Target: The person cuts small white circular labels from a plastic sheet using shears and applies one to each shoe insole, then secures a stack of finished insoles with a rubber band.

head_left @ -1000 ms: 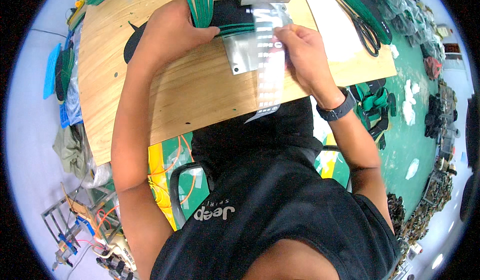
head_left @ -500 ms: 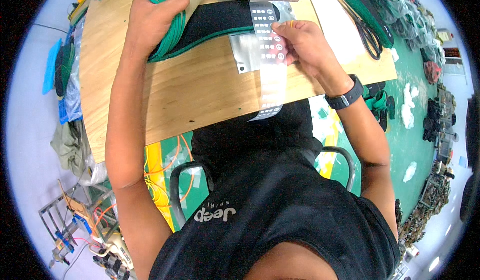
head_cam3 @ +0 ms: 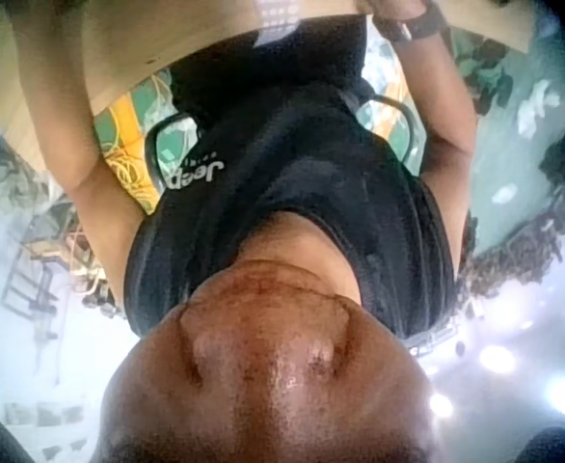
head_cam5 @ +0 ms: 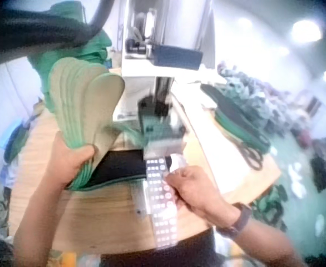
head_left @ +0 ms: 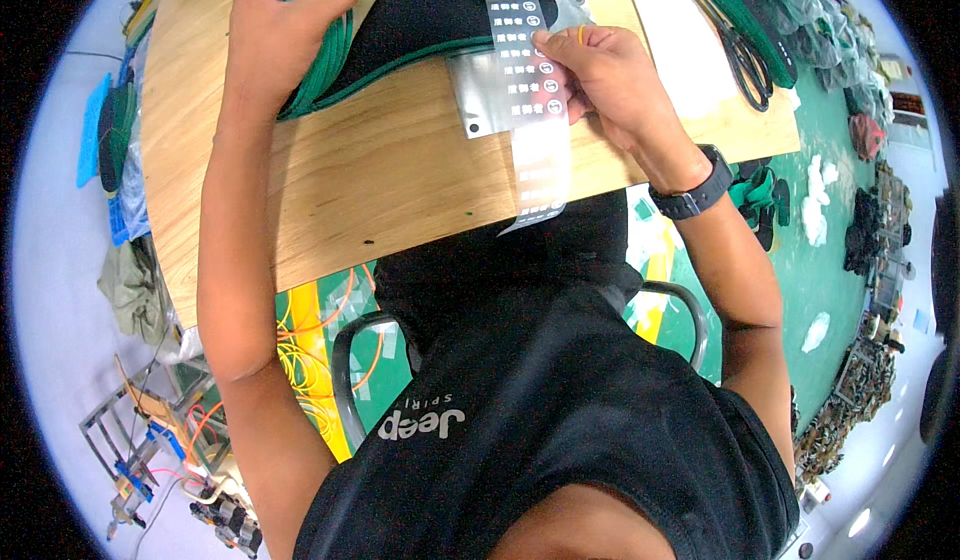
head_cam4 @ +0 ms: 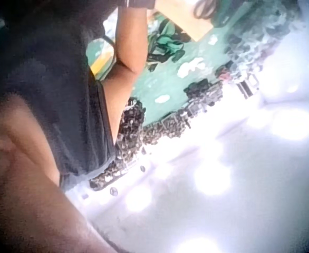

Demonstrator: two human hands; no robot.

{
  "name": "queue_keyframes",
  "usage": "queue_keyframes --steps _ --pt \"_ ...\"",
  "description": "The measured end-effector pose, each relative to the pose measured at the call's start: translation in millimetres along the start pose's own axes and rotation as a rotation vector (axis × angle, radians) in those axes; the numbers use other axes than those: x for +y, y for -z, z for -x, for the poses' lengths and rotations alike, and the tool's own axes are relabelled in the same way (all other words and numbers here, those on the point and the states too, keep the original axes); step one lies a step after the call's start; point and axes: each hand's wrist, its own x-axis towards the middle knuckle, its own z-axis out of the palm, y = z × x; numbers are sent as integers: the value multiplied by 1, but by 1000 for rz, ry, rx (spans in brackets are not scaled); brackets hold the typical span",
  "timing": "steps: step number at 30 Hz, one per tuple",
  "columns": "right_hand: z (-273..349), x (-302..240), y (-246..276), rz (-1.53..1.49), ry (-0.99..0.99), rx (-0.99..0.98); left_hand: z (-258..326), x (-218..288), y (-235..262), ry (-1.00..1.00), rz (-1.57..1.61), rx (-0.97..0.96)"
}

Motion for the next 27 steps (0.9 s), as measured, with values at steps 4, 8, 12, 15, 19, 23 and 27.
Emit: queue_keyframes --steps 4,8,12,15,19,23,27 --pt "0 3 0 27 -5 15 3 -6 -4 -31 120 -1" --pt "-2 2 3 27 6 -19 4 3 -6 111 -353 -165" --pt "1 3 2 -58 28 -18 12 48 -30 -146 -241 -388" --pt "4 1 4 -74 22 -31 14 72 -30 -165 -236 -444" --pt "3 11 5 -59 93 -64 11 59 -36 -81 -340 -399" --pt "1 19 10 -191 115 3 19 36 -29 -157 -589 -290" --pt "11 12 11 -314 44 100 11 33 -24 -97 -440 -246"
